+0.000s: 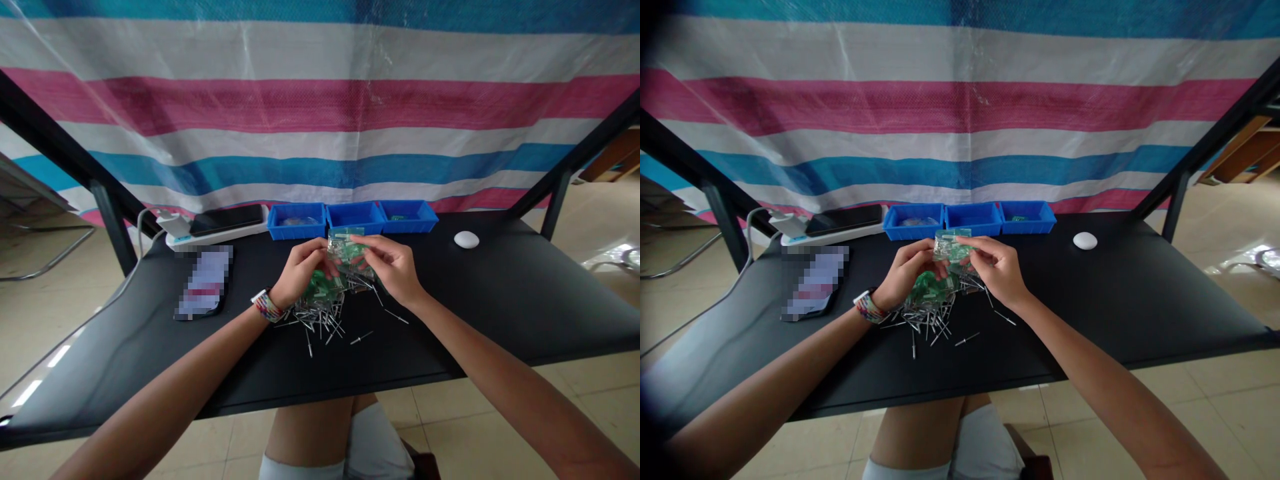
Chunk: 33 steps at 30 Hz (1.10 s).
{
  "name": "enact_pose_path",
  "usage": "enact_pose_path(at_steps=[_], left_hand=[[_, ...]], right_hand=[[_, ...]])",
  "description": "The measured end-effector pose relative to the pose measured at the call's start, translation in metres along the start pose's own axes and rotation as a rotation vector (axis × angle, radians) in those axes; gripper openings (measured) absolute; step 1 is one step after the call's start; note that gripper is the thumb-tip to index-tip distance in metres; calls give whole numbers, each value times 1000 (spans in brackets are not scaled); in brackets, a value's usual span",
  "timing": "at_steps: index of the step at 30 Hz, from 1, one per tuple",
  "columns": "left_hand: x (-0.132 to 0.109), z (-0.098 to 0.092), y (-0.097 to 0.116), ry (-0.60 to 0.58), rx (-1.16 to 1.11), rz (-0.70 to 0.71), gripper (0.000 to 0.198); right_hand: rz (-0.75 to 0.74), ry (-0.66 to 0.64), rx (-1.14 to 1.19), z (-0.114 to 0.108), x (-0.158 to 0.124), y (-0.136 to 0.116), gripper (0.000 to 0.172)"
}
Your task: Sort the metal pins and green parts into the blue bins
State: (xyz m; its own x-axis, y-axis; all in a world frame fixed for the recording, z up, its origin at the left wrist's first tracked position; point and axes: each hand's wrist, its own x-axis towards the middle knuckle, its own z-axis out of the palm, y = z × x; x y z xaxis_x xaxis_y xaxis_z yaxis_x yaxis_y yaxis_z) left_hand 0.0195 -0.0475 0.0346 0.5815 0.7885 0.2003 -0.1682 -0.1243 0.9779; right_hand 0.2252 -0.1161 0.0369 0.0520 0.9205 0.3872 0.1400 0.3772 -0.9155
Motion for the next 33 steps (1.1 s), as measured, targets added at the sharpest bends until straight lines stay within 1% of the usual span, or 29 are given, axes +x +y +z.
enact_pose_path(at_steps=[3,8,12,15,17,19,21,22,23,25,27,28,30,31,33], left_hand=[[0,1,-1,-36,-68,-7,23],[0,2,-2,42,54,25,22],[0,3,0,49,78,54,21],[-1,2,2,57,95,73,22],[-1,1,2,69,108,94,24],[0,-1,1,79,113,111,22],[0,-2,0,87,116,116,18],[1,-3,0,91,117,115,17],[1,-3,-1,92,119,112,17],[1,-2,0,92,122,103,16],[1,-1,0,96,127,95,16],[1,-1,1,98,129,92,15],[1,-1,2,100,135,89,15],[1,-1,2,99,138,88,14],[1,-1,3,98,146,85,13]], right_hand=[[3,-21,9,-2,1,0,30],[68,-84,59,-3,4,-2,30],[113,-74,59,-3,6,-4,28],[103,17,55,-8,11,-1,26],[80,142,64,-18,18,5,28],[53,305,57,-33,27,12,32],[49,459,-23,-53,35,21,37],[65,501,-102,-64,38,25,41],[82,514,-219,-75,40,29,43],[78,480,-560,-93,41,34,45],[52,484,-851,-105,41,37,44],[36,495,-941,-107,41,37,44],[1,491,-990,-106,40,35,42],[-23,455,-966,-101,40,33,39],[-74,304,-865,-87,38,30,28]])
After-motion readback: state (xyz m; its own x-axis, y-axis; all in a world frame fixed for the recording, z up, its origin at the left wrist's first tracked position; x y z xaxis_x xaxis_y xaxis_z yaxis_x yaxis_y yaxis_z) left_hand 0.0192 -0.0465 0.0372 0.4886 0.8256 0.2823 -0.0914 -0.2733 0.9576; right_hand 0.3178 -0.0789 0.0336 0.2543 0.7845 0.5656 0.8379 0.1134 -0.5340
